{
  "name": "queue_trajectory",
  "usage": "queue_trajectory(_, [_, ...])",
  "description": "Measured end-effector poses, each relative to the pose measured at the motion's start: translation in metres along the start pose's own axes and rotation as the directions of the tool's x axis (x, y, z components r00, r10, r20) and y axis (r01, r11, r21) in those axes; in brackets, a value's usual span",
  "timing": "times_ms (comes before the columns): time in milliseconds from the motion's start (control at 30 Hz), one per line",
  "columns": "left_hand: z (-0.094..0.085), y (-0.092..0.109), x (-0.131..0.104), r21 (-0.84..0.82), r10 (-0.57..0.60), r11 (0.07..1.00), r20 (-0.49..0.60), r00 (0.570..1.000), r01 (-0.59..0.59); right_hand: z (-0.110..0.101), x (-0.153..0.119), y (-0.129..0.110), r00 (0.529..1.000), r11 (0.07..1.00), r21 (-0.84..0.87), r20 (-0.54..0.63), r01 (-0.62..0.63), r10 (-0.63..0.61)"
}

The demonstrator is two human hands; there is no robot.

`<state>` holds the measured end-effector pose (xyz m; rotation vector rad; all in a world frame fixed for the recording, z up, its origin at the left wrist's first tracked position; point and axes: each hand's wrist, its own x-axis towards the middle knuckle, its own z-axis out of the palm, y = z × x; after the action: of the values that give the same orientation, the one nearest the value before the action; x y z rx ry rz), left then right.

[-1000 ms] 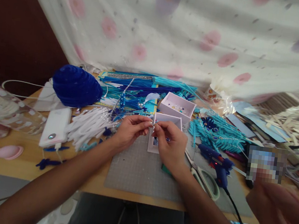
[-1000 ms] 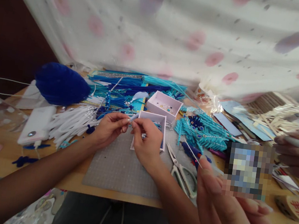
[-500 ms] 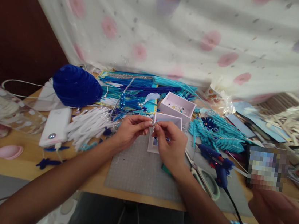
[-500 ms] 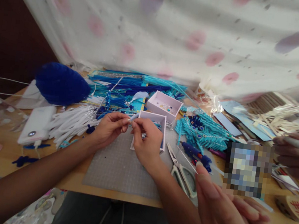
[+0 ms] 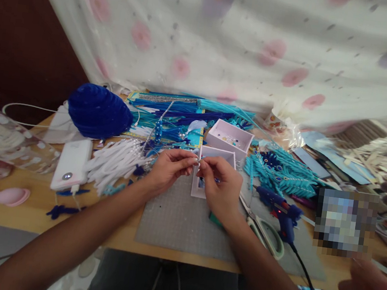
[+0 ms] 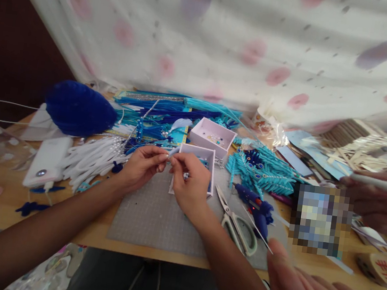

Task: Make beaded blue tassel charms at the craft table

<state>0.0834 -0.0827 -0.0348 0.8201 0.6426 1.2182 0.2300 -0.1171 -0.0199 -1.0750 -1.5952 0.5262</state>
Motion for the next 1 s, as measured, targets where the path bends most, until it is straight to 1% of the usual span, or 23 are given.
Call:
queue_trajectory(133, [-0.0009,-0.0002,0.0004,-0.004,0.001,1.0,-0.003,1.0,-0.001,-0.0005,0.0005,-0.0001,1.0,1.0,-0.009,-0.003,0.014,-0.014])
queue_trajectory(333, [-0.0007,0.0001,0.0004,-0.014,-0.011,1.0,0.028,1.0,0.012,-0.0008,0.0004,-0.0014,1.0,1.0,-0.025,0.011,0.004,-0.004])
queue_trajectory(767, [-0.0017,-0.0027,0.0012,-0.028,-0.011,1.0,0.031,0.999,0.012,-0.0006,0.0008,-0.0005,0.999,0.999,-0.022,0.01,0.044,-0.044])
queue_trajectory(900, [-0.0009,-0.001,0.0005,-0.051,-0.037,0.998,0.029,0.999,0.039,-0.0006,0.0007,-0.0012,0.999,0.999,-0.02,0.007,0.046,-0.046])
queue_trajectory(1000, [-0.0008,-0.0004,0.0007,-0.066,-0.059,0.996,0.053,0.997,0.062,-0.0008,0.0005,-0.0019,0.999,0.998,-0.027,0.0,0.05,-0.05])
